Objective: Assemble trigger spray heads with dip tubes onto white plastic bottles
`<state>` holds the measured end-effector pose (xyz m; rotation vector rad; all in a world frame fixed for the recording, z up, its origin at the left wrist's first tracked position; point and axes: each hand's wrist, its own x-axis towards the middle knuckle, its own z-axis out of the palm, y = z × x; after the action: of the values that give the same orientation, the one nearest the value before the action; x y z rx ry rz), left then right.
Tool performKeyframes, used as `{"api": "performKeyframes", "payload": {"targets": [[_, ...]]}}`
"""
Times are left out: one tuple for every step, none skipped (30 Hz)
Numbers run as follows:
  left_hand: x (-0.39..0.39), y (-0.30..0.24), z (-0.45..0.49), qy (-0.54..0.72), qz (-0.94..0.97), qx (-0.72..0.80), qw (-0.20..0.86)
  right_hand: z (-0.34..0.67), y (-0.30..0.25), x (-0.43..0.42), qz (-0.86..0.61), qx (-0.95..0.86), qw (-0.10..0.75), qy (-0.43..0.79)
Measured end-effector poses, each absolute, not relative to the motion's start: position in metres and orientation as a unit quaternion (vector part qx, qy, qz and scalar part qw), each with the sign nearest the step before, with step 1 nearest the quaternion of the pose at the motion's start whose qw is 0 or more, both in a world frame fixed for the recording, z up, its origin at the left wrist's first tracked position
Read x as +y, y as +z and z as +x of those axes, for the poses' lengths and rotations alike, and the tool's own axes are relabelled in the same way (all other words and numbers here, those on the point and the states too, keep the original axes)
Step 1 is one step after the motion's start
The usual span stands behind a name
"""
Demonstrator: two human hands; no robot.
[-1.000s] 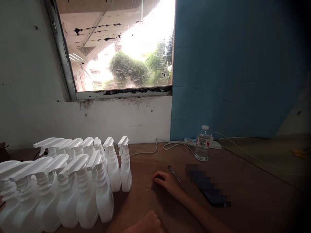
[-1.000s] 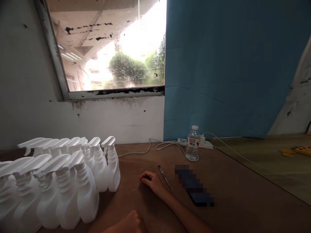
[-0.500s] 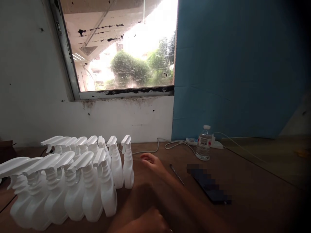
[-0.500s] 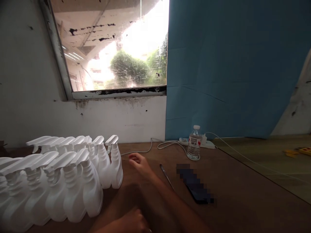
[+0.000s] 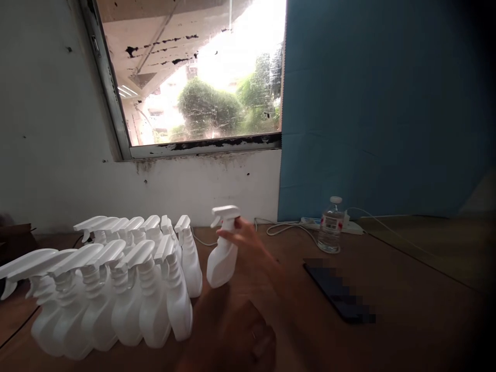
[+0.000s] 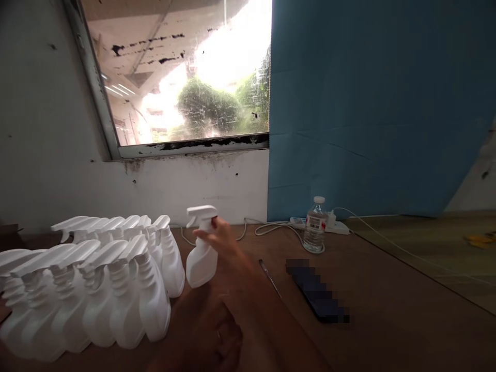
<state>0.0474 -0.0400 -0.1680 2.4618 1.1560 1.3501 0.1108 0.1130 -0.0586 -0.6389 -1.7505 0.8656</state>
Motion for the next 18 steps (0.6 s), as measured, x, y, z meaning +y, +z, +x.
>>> {"api": "performKeyframes", "payload": {"targets": [[-0.044, -0.157, 0.044, 0.453, 0.794, 0.403, 0.056, 0.121, -0.053, 0.114, -0.291, -0.714, 0.534, 0.348], [-0.046, -0.15, 0.041, 0.459, 0.782, 0.417, 0.059, 0.131, -0.048, 0.114, -0.306, -0.696, 0.549, 0.346], [-0.044, -0.15, 0.039, 0.471, 0.765, 0.434, 0.07, 0.139, -0.042, 0.115, -0.316, -0.682, 0.561, 0.347], [-0.04, -0.154, 0.038, 0.513, 0.73, 0.442, 0.097, 0.147, -0.038, 0.115, -0.32, -0.674, 0.57, 0.344], [-0.034, -0.161, 0.038, 0.599, 0.668, 0.429, 0.102, 0.153, -0.034, 0.115, -0.325, -0.672, 0.573, 0.338], [-0.026, -0.171, 0.04, 0.633, 0.636, 0.429, 0.108, 0.157, -0.032, 0.115, -0.333, -0.673, 0.573, 0.328], [-0.018, -0.181, 0.042, 0.649, 0.614, 0.433, 0.12, 0.16, -0.03, 0.115, -0.341, -0.675, 0.57, 0.321], [-0.011, -0.189, 0.043, 0.675, 0.577, 0.436, 0.145, 0.161, -0.03, 0.115, -0.347, -0.675, 0.567, 0.321], [-0.005, -0.195, 0.045, 0.689, 0.553, 0.432, 0.183, 0.16, -0.03, 0.114, -0.348, -0.671, 0.564, 0.333], [-0.001, -0.198, 0.046, 0.699, 0.532, 0.418, 0.232, 0.159, -0.031, 0.113, -0.344, -0.664, 0.562, 0.354], [0.0, -0.197, 0.046, 0.701, 0.515, 0.403, 0.283, 0.156, -0.032, 0.112, -0.336, -0.657, 0.558, 0.38], [0.0, -0.194, 0.046, 0.693, 0.508, 0.39, 0.332, 0.153, -0.033, 0.111, -0.326, -0.65, 0.554, 0.406], [-0.001, -0.189, 0.046, 0.677, 0.507, 0.384, 0.37, 0.15, -0.034, 0.11, -0.316, -0.644, 0.549, 0.429], [-0.004, -0.182, 0.046, 0.661, 0.507, 0.385, 0.397, 0.147, -0.035, 0.109, -0.307, -0.639, 0.545, 0.447], [-0.008, -0.175, 0.045, 0.647, 0.507, 0.39, 0.414, 0.144, -0.036, 0.108, -0.303, -0.633, 0.546, 0.458], [-0.011, -0.167, 0.045, 0.638, 0.504, 0.397, 0.426, 0.143, -0.036, 0.108, -0.303, -0.624, 0.551, 0.464], [-0.015, -0.159, 0.045, 0.635, 0.496, 0.403, 0.434, 0.141, -0.036, 0.107, -0.305, -0.612, 0.557, 0.471], [-0.018, -0.152, 0.045, 0.635, 0.485, 0.408, 0.441, 0.141, -0.035, 0.105, -0.304, -0.599, 0.564, 0.48]]}}
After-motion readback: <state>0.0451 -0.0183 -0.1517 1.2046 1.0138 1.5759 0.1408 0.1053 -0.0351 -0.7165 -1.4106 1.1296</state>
